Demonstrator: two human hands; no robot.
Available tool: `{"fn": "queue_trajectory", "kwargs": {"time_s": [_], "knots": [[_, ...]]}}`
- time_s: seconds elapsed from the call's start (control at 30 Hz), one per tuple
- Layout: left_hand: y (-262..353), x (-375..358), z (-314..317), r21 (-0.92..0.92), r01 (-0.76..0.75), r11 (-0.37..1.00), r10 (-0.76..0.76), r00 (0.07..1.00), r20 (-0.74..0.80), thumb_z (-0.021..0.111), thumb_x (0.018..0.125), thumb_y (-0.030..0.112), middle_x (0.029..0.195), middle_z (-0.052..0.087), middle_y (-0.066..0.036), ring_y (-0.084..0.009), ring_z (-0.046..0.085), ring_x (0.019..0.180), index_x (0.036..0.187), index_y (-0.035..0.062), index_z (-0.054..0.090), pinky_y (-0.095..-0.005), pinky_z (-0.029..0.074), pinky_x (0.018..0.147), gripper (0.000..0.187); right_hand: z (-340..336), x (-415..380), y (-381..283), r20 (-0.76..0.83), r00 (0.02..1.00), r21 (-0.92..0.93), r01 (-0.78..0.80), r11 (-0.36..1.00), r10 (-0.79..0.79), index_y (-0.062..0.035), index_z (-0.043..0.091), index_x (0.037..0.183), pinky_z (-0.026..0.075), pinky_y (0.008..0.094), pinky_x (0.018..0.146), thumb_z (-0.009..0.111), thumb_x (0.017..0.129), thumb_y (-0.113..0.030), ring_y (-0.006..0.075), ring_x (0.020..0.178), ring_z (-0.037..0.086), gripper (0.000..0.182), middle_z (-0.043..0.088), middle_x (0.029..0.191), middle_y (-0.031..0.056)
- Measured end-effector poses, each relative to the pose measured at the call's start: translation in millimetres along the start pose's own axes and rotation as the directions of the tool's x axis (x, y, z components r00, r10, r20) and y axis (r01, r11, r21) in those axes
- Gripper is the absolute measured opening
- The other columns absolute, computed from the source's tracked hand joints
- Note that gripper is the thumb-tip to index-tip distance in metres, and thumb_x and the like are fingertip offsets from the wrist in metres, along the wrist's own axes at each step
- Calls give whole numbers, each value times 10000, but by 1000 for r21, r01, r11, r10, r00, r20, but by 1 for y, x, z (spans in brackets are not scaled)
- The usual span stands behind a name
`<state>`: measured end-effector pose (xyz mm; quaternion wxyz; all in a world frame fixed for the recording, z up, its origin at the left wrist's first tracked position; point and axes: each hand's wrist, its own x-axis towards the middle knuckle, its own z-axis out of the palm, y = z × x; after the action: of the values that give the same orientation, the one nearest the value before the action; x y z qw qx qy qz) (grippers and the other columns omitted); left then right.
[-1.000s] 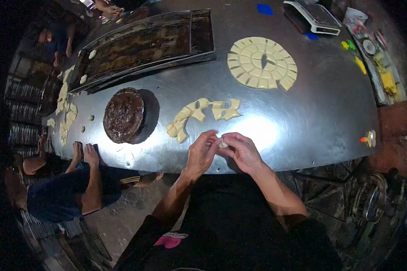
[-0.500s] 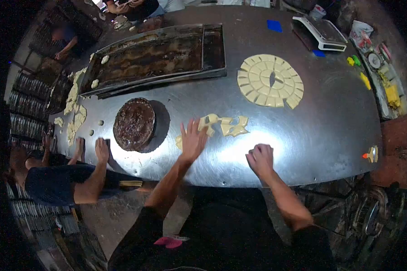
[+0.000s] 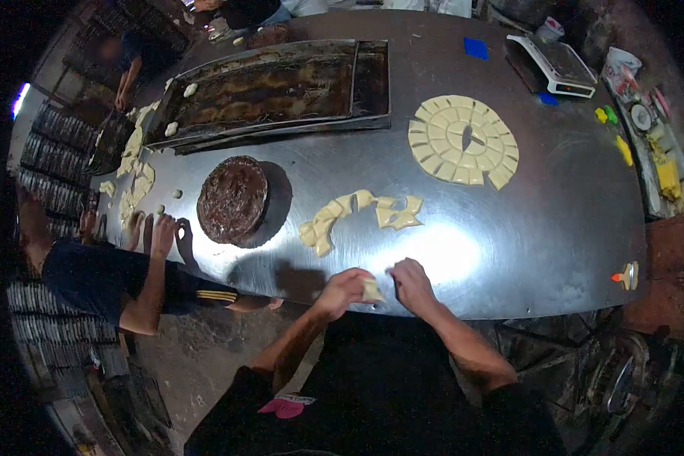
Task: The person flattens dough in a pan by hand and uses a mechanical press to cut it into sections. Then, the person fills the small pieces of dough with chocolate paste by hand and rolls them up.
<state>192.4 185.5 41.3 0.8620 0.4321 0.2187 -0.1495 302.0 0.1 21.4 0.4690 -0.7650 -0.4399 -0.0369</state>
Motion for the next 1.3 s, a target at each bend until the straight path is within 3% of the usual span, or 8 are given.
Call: {"fn": "queue_trajectory", "kwargs": {"time_s": [0.13, 0.17, 0.27, 0.8, 0.93, 1.13, 1.2, 1.3], "knots": [[23, -47, -31, 132, -230, 964, 254, 943, -216, 560, 952, 189, 1087, 607, -117, -215, 623, 996, 1144, -25, 553, -399, 565, 853, 288, -58, -8, 45, 481, 832, -453, -35, 891, 277, -53, 595, 816, 430, 431, 725, 637, 771, -27, 328, 819, 549, 67, 598, 856, 122], [23, -50, -43, 179, -272, 945, 311, 918, -247, 606, 920, 157, 1092, 603, -134, -213, 636, 952, 1144, -34, 549, -395, 576, 822, 300, -45, 8, 31, -46, 982, -350, -187, 918, 182, -48, 596, 821, 419, 436, 756, 642, 783, -54, 324, 846, 547, 60, 594, 854, 127], [34, -57, -64, 329, -139, 934, 274, 868, -413, 626, 908, 148, 1070, 609, -150, -213, 647, 901, 1146, -42, 549, -372, 587, 767, 315, 9, 37, 23, -178, 943, -97, -300, 949, 280, -41, 590, 868, 418, 466, 848, 629, 806, -45, 362, 898, 549, 74, 591, 909, 160], [63, -52, -76, 237, -224, 945, 310, 846, -434, 657, 876, 76, 984, 657, -95, -156, 642, 859, 1110, -48, 586, -273, 540, 747, 274, 57, 100, -55, 355, 928, -140, -63, 988, 110, -34, 563, 1189, 492, 397, 887, 640, 855, -102, 354, 1044, 599, 349, 611, 1144, 193], [62, -21, -37, 129, -401, 907, 420, 838, -347, 651, 881, 70, 980, 662, -91, -141, 631, 878, 1105, -47, 589, -258, 522, 770, 261, 29, 132, -94, 579, 671, 239, -683, 691, 463, -38, 542, 1272, 504, 313, 784, 601, 904, -142, 192, 865, 661, 387, 681, 961, 131], [73, -20, -2, 100, -329, 939, 344, 899, -270, 618, 867, -21, 1071, 631, -110, -151, 613, 944, 1039, -31, 616, -258, 499, 805, 173, 4, 102, -61, 544, 661, 366, -742, 562, 518, 9, 597, 1041, 515, 274, 673, 648, 859, -62, 148, 786, 640, 201, 662, 879, 87], [70, -21, -4, 117, -343, 932, 362, 898, -251, 587, 882, -13, 1101, 623, -121, -164, 614, 958, 1050, -36, 620, -280, 511, 805, 173, -5, 101, -63, 689, 531, 586, -809, 52, 493, 9, 572, 1033, 540, 295, 659, 637, 876, -51, 173, 808, 641, 180, 644, 951, 94], [70, -23, 8, 64, -410, 910, 415, 894, -169, 525, 952, 150, 1024, 666, -61, -133, 630, 884, 1161, 12, 630, -254, 517, 748, 271, 0, 101, -74, 634, 602, 721, -687, -90, 485, -25, 536, 1079, 546, 330, 755, 605, 892, -27, 202, 859, 644, 199, 632, 1009, 108]]}}
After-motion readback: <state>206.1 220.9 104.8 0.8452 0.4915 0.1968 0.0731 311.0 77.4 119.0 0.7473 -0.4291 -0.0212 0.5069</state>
